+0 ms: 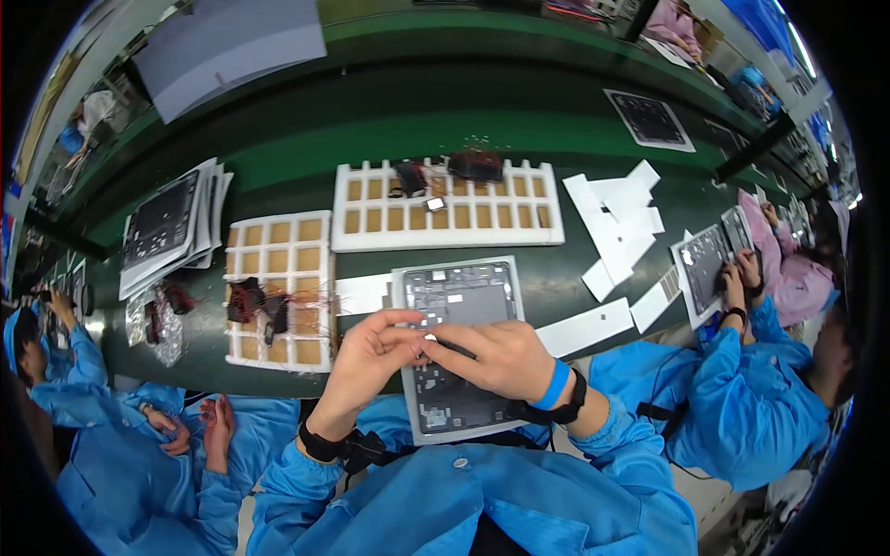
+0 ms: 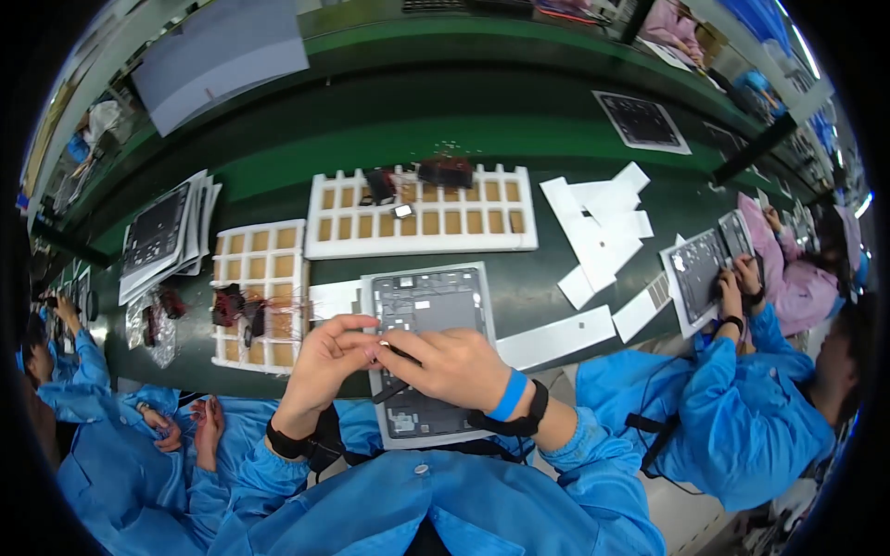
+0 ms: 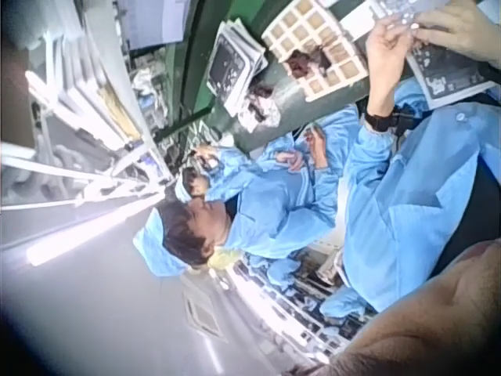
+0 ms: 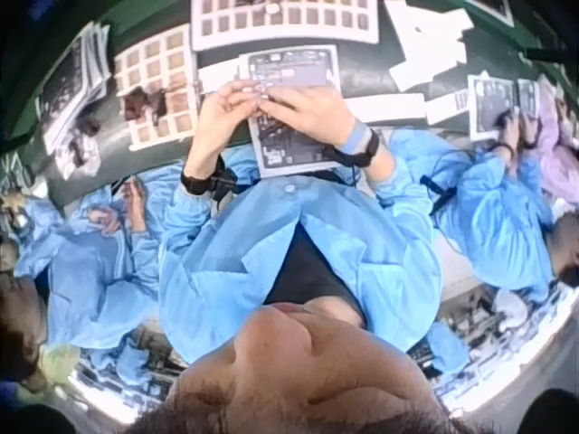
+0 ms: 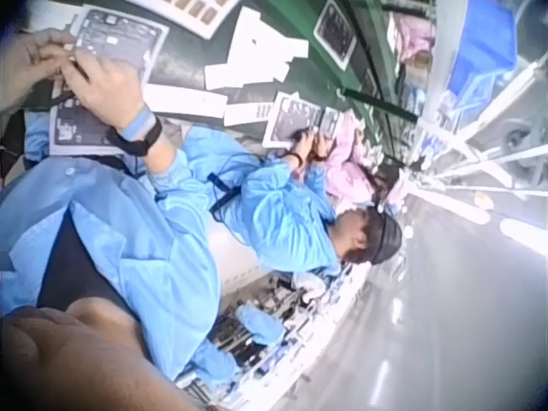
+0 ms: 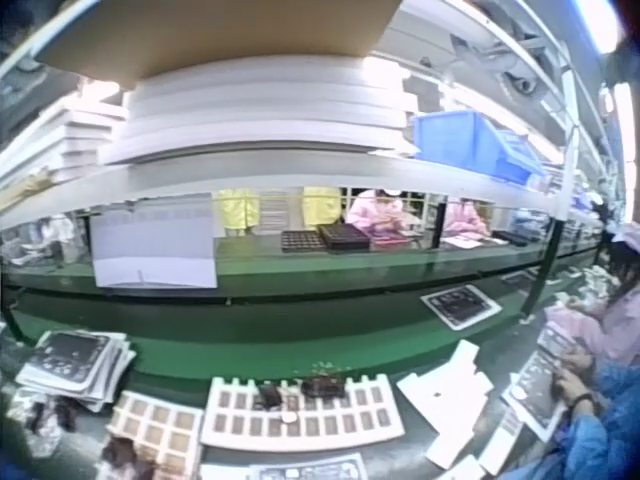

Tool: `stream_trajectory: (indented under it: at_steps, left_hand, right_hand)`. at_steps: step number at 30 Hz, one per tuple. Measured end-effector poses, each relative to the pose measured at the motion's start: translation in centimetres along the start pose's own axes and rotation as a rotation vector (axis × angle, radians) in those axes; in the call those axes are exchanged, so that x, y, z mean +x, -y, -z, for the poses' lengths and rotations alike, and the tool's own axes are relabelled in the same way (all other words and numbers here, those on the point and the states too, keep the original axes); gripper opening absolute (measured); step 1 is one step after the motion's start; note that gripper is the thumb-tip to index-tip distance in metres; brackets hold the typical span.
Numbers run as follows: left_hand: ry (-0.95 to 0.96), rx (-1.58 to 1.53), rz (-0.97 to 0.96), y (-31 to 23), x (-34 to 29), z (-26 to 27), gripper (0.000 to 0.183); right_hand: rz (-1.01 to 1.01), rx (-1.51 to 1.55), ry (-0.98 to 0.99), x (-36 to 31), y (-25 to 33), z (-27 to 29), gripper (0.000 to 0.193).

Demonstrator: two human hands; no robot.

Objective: Assembling the internal components, protective films, and frames of tablet-like electronic devices on an industrial production line.

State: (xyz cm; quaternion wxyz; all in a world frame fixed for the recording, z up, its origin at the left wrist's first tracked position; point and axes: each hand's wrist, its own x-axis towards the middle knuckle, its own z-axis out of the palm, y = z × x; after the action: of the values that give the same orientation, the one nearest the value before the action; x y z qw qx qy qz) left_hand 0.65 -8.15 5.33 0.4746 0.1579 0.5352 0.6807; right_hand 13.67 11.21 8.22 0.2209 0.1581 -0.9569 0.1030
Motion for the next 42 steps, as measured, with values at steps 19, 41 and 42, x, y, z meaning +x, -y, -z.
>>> stream_trajectory:
  at_steps: [19,41,42]
  left_hand:
    - [-0.091,1.431,-0.817,4.8,9.5,-2.9,0.029]
    - [-0.08,1.55,-0.729,5.1,10.3,-3.1,0.044]
    - [-0.106,1.519,-0.701,5.1,10.7,-3.3,0.042]
  right_hand:
    - [-0.191,0.029,-0.036,-4.7,-11.6,-5.2,0.013]
    - [-0.469,0.047,0.024,-6.5,-8.1,-3.9,0.051]
    - [-0.49,0.064,-0.041,-7.3,-7.4,-2.9,0.052]
